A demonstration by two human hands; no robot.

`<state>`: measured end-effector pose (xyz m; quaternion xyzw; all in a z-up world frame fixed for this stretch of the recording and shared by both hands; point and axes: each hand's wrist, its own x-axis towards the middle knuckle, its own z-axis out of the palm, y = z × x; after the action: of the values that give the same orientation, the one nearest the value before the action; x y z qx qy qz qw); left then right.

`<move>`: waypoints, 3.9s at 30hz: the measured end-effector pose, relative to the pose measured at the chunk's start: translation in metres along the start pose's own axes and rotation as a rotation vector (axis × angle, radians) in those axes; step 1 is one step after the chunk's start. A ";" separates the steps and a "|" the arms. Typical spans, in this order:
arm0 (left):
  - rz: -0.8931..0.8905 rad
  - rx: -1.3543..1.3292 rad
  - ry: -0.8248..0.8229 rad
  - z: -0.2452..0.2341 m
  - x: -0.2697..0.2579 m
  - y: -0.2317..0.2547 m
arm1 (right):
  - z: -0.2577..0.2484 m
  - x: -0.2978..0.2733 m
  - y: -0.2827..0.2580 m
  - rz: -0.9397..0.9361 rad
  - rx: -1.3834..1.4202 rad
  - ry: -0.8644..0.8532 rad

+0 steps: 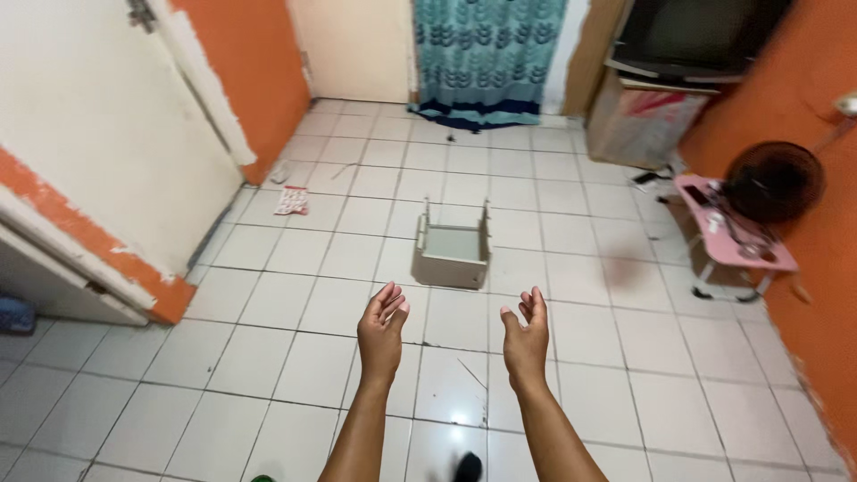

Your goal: The person takes apart a collapsible plastic storage box on the tiled floor, detaching its lid and side panels and stacking the panels on a small table. They then pick the panels back up and snap the box back together, folding the sides up and securing the lid.

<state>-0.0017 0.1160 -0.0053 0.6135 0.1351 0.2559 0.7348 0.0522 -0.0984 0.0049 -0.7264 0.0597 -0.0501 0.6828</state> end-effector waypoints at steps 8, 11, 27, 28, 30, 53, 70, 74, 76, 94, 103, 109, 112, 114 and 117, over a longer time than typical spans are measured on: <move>0.000 0.057 0.082 -0.026 0.122 -0.016 | 0.112 0.099 0.012 -0.005 0.003 -0.089; 0.003 0.053 0.081 -0.018 0.177 -0.028 | 0.146 0.154 0.013 -0.028 0.007 -0.104; -0.160 0.149 -0.269 0.032 0.400 -0.170 | 0.239 0.330 0.100 0.083 -0.132 0.051; -0.160 0.141 -0.296 0.030 0.410 -0.184 | 0.246 0.332 0.115 0.086 -0.154 0.066; -0.134 0.117 -0.342 0.035 0.441 -0.213 | 0.262 0.355 0.142 0.066 -0.191 0.091; 0.465 0.779 -0.468 0.010 0.589 -0.665 | 0.342 0.565 0.546 -0.176 -1.142 -0.506; 0.713 1.184 -0.676 -0.008 0.571 -0.702 | 0.343 0.543 0.566 -0.403 -1.250 -0.438; 0.758 1.153 -0.630 -0.008 0.570 -0.712 | 0.342 0.538 0.563 -0.386 -1.264 -0.439; 0.769 1.148 -0.616 -0.006 0.572 -0.713 | 0.342 0.538 0.563 -0.369 -1.285 -0.442; 0.519 0.930 -0.641 0.016 0.573 -0.680 | 0.334 0.541 0.541 -0.377 -1.174 -0.312; 0.716 0.831 -0.470 0.042 0.559 -0.675 | 0.303 0.527 0.478 -0.160 -1.000 -0.032; 0.355 0.616 -0.460 0.070 0.540 -0.657 | 0.246 0.528 0.459 -0.177 -0.329 0.261; 0.149 0.502 -0.438 0.094 0.535 -0.628 | 0.218 0.530 0.449 -0.146 0.168 0.292; -0.059 0.397 -0.477 0.110 0.528 -0.602 | 0.200 0.528 0.432 0.008 0.241 0.363; -0.141 0.303 -0.486 0.137 0.516 -0.553 | 0.172 0.521 0.392 0.094 0.102 0.443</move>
<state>0.6148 0.2172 -0.4532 0.7485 0.0338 0.0266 0.6618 0.5859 -0.0336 -0.4019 -0.6586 0.2391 -0.1794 0.6906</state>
